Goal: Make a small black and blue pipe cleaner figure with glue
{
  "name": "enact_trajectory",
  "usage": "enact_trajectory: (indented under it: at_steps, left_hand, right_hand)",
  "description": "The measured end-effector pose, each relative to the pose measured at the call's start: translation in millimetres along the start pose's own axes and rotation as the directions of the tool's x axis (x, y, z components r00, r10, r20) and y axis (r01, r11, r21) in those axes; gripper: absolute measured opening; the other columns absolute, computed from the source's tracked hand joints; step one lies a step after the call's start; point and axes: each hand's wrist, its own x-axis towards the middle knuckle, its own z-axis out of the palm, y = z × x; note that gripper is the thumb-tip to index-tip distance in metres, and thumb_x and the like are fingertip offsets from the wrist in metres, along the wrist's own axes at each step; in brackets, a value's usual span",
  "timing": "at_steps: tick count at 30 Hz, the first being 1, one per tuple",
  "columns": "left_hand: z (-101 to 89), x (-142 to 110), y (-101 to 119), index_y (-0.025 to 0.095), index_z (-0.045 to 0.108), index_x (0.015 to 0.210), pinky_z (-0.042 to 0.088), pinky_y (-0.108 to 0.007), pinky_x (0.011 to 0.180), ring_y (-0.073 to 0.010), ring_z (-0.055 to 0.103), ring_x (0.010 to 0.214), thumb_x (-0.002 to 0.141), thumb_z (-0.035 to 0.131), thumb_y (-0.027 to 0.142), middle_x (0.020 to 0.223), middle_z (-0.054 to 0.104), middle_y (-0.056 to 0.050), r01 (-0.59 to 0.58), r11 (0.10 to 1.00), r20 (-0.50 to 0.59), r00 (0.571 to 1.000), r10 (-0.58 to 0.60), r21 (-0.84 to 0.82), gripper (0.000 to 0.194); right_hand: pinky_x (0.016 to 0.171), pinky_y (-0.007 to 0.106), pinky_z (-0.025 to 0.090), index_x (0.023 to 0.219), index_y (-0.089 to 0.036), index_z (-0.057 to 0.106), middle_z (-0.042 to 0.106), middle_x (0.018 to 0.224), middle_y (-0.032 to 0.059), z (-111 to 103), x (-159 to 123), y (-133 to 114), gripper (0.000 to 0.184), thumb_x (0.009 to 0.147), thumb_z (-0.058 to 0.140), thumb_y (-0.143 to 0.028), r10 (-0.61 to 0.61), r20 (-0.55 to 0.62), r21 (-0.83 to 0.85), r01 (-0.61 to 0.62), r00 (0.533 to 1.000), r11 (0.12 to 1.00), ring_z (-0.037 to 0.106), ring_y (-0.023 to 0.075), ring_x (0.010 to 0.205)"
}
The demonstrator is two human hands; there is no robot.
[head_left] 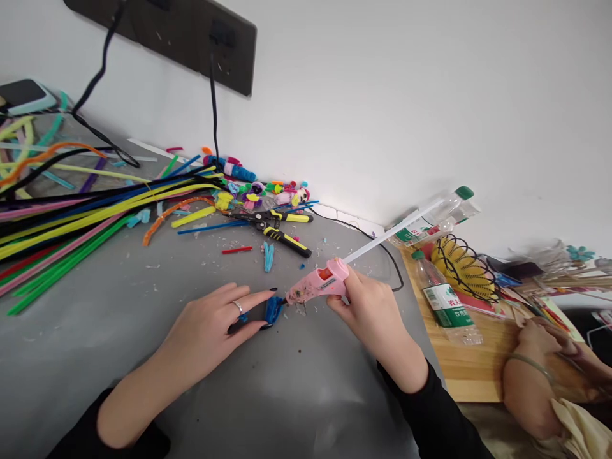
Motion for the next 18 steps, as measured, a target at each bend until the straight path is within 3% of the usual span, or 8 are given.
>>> enact_trajectory:
  at_steps: [8, 13, 18]
  left_hand:
    - [-0.4, -1.0, 0.2, 0.025, 0.079, 0.136, 0.053, -0.027, 0.058, -0.0226, 0.077, 0.084, 0.106, 0.056, 0.029, 0.097, 0.082, -0.007, 0.035, 0.999, 0.048, 0.998, -0.034, -0.033, 0.038]
    - [-0.9, 0.4, -0.6, 0.028, 0.079, 0.136, 0.054, -0.027, 0.060, -0.0224, 0.077, 0.085, 0.105, 0.057, 0.031, 0.096, 0.082, -0.005, 0.074, 0.996, 0.075, 0.995, -0.070, -0.057, 0.038]
    - [-1.1, 1.5, 1.5, 0.027, 0.080, 0.133, 0.054, -0.027, 0.060, -0.0223, 0.078, 0.085, 0.103, 0.056, 0.030, 0.097, 0.083, -0.005, 0.068, 0.997, 0.053, 0.996, -0.066, -0.039, 0.038]
  right_hand:
    - [0.052, 0.025, 0.028, 0.101, -0.020, 0.067, 0.070, 0.069, 0.0015, 1.3, 1.1, 1.6, 0.017, 0.090, 0.056, -0.014, -0.002, 0.010, -0.027, 0.002, 1.000, 1.000, 0.064, 0.0186, 0.058]
    - [0.052, 0.026, 0.028, 0.101, -0.021, 0.067, 0.070, 0.069, 0.0011, 0.7, 2.2, 3.2, 0.017, 0.089, 0.057, -0.013, 0.006, 0.021, -0.028, -0.005, 1.000, 1.000, 0.063, 0.0184, 0.058]
    - [0.052, 0.027, 0.026, 0.090, -0.021, 0.063, 0.063, 0.065, -0.0016, -0.9, 2.0, 1.1, 0.015, 0.086, 0.054, -0.010, -0.014, -0.047, -0.039, 0.012, 0.999, 0.999, 0.057, 0.0165, 0.055]
